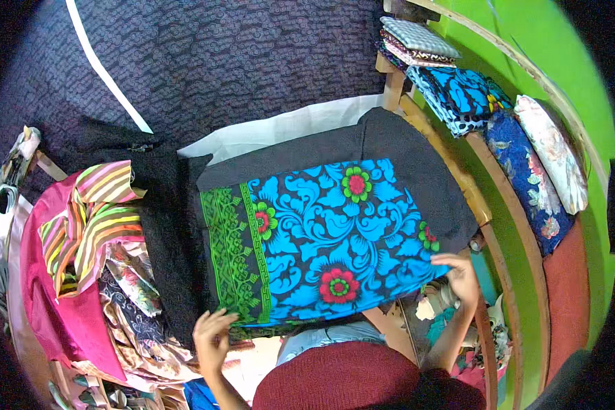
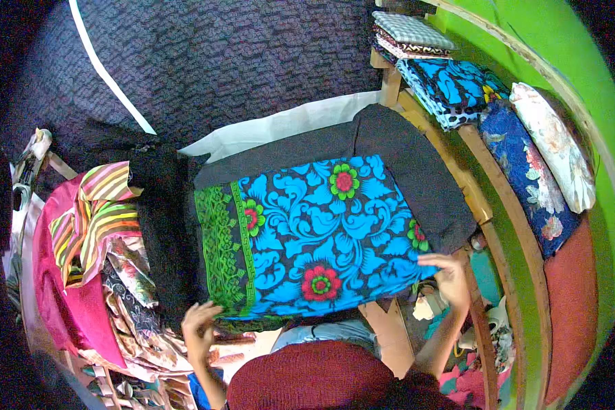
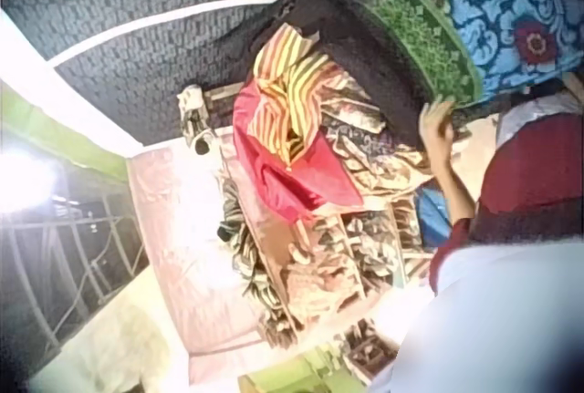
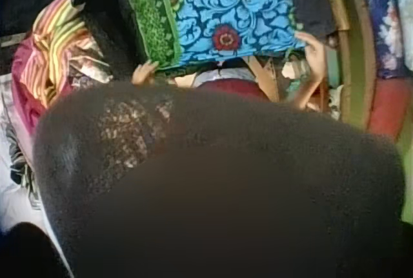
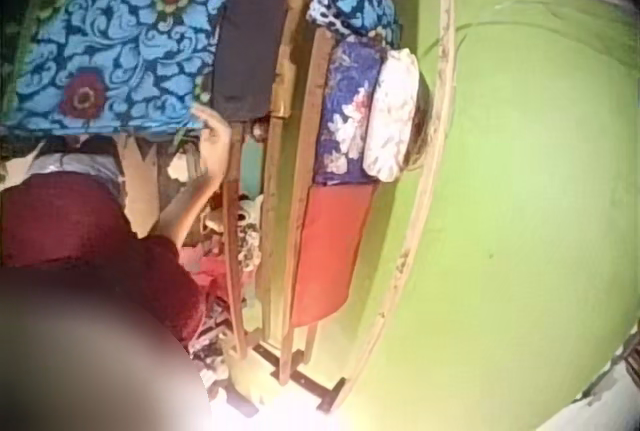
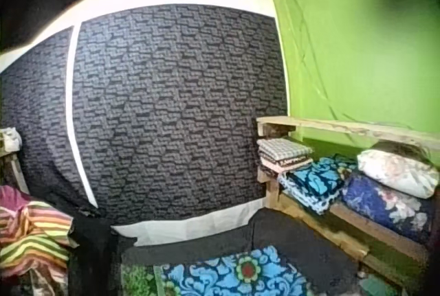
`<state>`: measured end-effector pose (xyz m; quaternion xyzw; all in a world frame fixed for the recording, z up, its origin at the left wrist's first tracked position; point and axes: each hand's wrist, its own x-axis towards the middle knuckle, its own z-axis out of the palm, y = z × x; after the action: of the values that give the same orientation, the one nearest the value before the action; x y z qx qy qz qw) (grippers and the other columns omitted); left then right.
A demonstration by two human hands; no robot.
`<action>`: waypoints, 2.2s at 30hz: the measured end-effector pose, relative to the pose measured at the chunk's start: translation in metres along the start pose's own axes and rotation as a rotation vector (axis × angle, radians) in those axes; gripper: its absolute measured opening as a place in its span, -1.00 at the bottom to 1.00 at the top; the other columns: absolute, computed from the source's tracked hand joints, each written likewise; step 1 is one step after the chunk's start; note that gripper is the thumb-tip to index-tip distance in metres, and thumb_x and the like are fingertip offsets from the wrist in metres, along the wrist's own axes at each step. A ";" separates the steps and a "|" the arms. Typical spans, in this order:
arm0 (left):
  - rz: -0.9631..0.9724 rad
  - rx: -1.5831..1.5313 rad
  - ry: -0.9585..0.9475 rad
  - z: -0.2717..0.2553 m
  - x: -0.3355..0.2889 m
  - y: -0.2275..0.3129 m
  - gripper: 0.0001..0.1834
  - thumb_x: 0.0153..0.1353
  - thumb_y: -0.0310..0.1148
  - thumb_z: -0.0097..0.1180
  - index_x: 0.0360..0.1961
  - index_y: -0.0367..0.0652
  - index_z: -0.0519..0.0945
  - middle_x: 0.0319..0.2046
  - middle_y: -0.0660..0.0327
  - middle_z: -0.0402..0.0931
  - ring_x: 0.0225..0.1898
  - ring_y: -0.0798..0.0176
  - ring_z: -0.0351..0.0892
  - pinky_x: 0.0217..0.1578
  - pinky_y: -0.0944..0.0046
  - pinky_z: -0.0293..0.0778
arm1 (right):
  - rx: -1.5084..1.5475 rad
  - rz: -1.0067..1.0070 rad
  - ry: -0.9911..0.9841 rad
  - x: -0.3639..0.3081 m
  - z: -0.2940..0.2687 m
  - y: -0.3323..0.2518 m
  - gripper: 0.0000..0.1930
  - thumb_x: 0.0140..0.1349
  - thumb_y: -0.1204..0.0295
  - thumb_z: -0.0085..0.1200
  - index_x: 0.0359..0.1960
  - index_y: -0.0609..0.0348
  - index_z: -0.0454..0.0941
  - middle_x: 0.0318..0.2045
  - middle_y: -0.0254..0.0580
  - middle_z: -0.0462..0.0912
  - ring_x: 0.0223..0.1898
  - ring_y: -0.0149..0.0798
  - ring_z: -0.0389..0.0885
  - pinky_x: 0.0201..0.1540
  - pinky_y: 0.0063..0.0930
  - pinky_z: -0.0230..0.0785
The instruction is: Folding and organizing various patterned fabrics in a storage area.
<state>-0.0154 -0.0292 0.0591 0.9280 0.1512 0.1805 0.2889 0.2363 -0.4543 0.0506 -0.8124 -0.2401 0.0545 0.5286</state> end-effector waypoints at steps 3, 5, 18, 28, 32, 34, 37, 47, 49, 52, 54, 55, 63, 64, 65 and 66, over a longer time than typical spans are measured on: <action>-0.070 -0.042 -0.054 0.024 -0.014 -0.011 -0.65 -0.16 -0.67 -0.06 -0.36 -0.10 0.63 -0.33 0.19 0.60 -0.07 0.11 0.51 0.10 0.02 0.16 | 0.006 0.160 0.022 -0.019 0.015 0.015 -0.47 -0.38 0.79 -0.36 -0.33 0.33 0.59 -0.18 0.02 0.58 -0.03 -0.11 0.48 0.12 -0.39 0.18; -0.048 -0.046 -0.048 0.021 -0.011 -0.007 -0.65 -0.16 -0.68 -0.08 -0.37 -0.11 0.63 -0.34 0.19 0.60 -0.07 0.14 0.52 0.11 0.03 0.13 | -0.016 0.155 0.065 -0.025 0.018 0.022 -0.48 -0.37 0.79 -0.36 -0.33 0.35 0.58 -0.16 0.00 0.57 -0.02 -0.10 0.47 0.13 -0.38 0.18; -0.018 -0.046 -0.046 -0.022 -0.049 0.003 -0.75 -0.10 -0.58 -0.04 -0.47 -0.05 0.66 -0.30 0.27 0.61 0.07 0.04 0.37 0.17 -0.08 -0.06 | -0.004 0.179 -0.062 -0.077 -0.011 -0.019 -0.49 -0.34 0.82 -0.27 -0.30 0.33 0.60 -0.17 0.02 0.58 -0.05 -0.14 0.50 0.05 -0.41 0.28; -0.282 0.118 -0.115 0.034 -0.066 0.011 -0.67 -0.33 -0.23 0.39 -0.45 -0.07 0.63 0.05 0.16 0.39 0.25 0.01 0.06 0.13 -0.30 -0.15 | -0.152 0.551 -0.354 -0.057 0.018 0.061 -0.56 -0.07 0.38 0.22 -0.10 0.26 0.50 0.05 0.04 0.42 0.00 -0.13 0.46 -0.01 -0.42 0.30; -0.227 0.006 0.526 0.069 -0.068 -0.022 -0.71 -0.14 -0.39 0.29 -0.38 -0.23 0.48 -0.30 0.09 0.39 -0.13 0.06 0.33 -0.04 0.13 0.22 | -0.162 0.305 -0.094 -0.045 0.028 0.079 -0.56 -0.02 0.34 0.20 -0.13 0.34 0.44 -0.10 -0.01 0.51 -0.10 -0.15 0.50 -0.04 -0.40 0.31; -0.305 0.001 0.661 0.091 -0.070 -0.041 -0.47 -0.11 -0.35 0.30 -0.14 -0.30 0.34 -0.16 0.00 0.26 -0.08 0.01 0.27 -0.02 0.11 0.20 | -0.179 0.176 0.151 -0.042 0.041 0.092 -0.52 0.00 0.32 0.19 -0.09 0.33 0.34 -0.15 -0.03 0.48 -0.11 -0.17 0.46 -0.03 -0.38 0.27; -0.371 0.022 0.781 0.112 -0.067 -0.048 -0.34 -0.14 -0.29 0.34 -0.07 -0.35 0.26 -0.14 -0.03 0.22 -0.04 -0.02 0.20 0.03 0.07 0.13 | -0.063 0.169 0.354 -0.034 0.064 0.101 -0.40 -0.04 0.30 0.24 -0.02 0.28 0.21 -0.11 0.00 0.38 -0.04 -0.14 0.36 0.04 -0.37 0.17; -0.647 -0.744 0.472 0.113 -0.065 -0.034 -0.54 0.06 -0.29 0.22 -0.07 -0.34 0.45 -0.16 0.17 0.49 -0.16 0.35 0.42 -0.09 0.39 0.29 | 0.302 0.385 0.029 -0.025 0.064 0.062 -0.51 -0.03 0.22 0.26 -0.14 0.29 0.44 -0.22 -0.22 0.54 -0.21 -0.35 0.48 -0.10 -0.43 0.31; -0.725 -0.728 0.418 0.109 -0.065 -0.031 -0.49 0.04 -0.27 0.24 -0.05 -0.34 0.41 -0.14 0.18 0.47 -0.14 0.33 0.41 -0.08 0.36 0.29 | 0.240 0.450 -0.029 -0.023 0.054 0.072 -0.62 0.01 0.26 0.24 -0.21 0.26 0.50 -0.30 -0.30 0.58 -0.28 -0.42 0.51 -0.20 -0.47 0.36; -0.765 -0.679 0.579 0.124 -0.064 -0.032 -0.07 -0.08 -0.25 0.34 0.16 -0.41 0.00 0.06 -0.03 0.23 0.00 0.18 0.30 0.02 0.27 0.23 | 0.597 0.416 -0.100 -0.030 0.047 0.079 -0.51 -0.02 0.33 0.26 -0.06 0.27 0.42 -0.17 -0.25 0.54 -0.16 -0.37 0.49 -0.07 -0.43 0.33; -0.682 -0.743 0.704 0.132 -0.063 -0.033 0.05 -0.10 -0.29 0.36 0.20 -0.41 -0.17 0.10 -0.05 0.15 0.03 0.14 0.26 0.06 0.28 0.18 | 0.681 0.397 -0.162 -0.037 0.047 0.084 -0.43 -0.02 0.41 0.24 0.05 0.29 0.31 -0.07 -0.21 0.49 -0.08 -0.33 0.46 -0.01 -0.41 0.30; -0.677 -0.733 0.703 0.133 -0.064 -0.037 0.08 -0.10 -0.30 0.36 0.21 -0.40 -0.22 0.12 -0.05 0.12 0.04 0.14 0.25 0.07 0.28 0.18 | 0.688 0.425 -0.129 -0.041 0.051 0.089 -0.42 -0.02 0.44 0.23 0.07 0.29 0.29 -0.05 -0.20 0.48 -0.07 -0.32 0.45 0.00 -0.41 0.30; -0.771 -0.856 0.228 0.076 -0.078 -0.025 -0.60 -0.03 -0.35 0.26 -0.17 -0.33 0.52 -0.28 0.19 0.55 -0.29 0.36 0.50 -0.20 0.38 0.39 | 0.663 0.416 -0.071 -0.038 0.033 0.027 -0.38 -0.03 0.47 0.24 0.10 0.28 0.26 -0.06 -0.18 0.47 -0.07 -0.29 0.45 0.00 -0.36 0.30; -0.609 -0.963 0.196 0.066 -0.078 -0.022 -0.58 -0.06 -0.36 0.27 -0.16 -0.33 0.50 -0.29 0.18 0.54 -0.32 0.35 0.51 -0.22 0.36 0.41 | 0.706 0.372 -0.040 -0.034 0.031 0.030 -0.36 -0.06 0.48 0.25 0.10 0.29 0.25 -0.07 -0.16 0.48 -0.08 -0.28 0.45 0.01 -0.35 0.30; -0.543 -0.985 0.189 0.052 -0.072 -0.012 -0.56 -0.09 -0.32 0.29 -0.18 -0.32 0.50 -0.31 0.18 0.54 -0.35 0.33 0.50 -0.23 0.33 0.42 | 0.726 0.332 -0.025 -0.030 0.026 0.017 -0.33 -0.09 0.48 0.26 0.10 0.30 0.25 -0.06 -0.13 0.47 -0.07 -0.25 0.46 0.01 -0.34 0.31; -0.568 -0.994 0.178 0.036 -0.062 0.003 -0.54 -0.11 -0.32 0.29 -0.17 -0.32 0.49 -0.31 0.18 0.54 -0.35 0.32 0.50 -0.21 0.32 0.42 | 0.761 0.313 -0.027 -0.023 0.020 0.017 -0.33 -0.11 0.50 0.26 0.10 0.30 0.25 -0.06 -0.12 0.48 -0.07 -0.23 0.46 0.01 -0.34 0.31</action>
<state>-0.0549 -0.0726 0.0177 0.5850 0.3150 0.2227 0.7134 0.2145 -0.4538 0.0231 -0.5848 -0.0833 0.2298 0.7735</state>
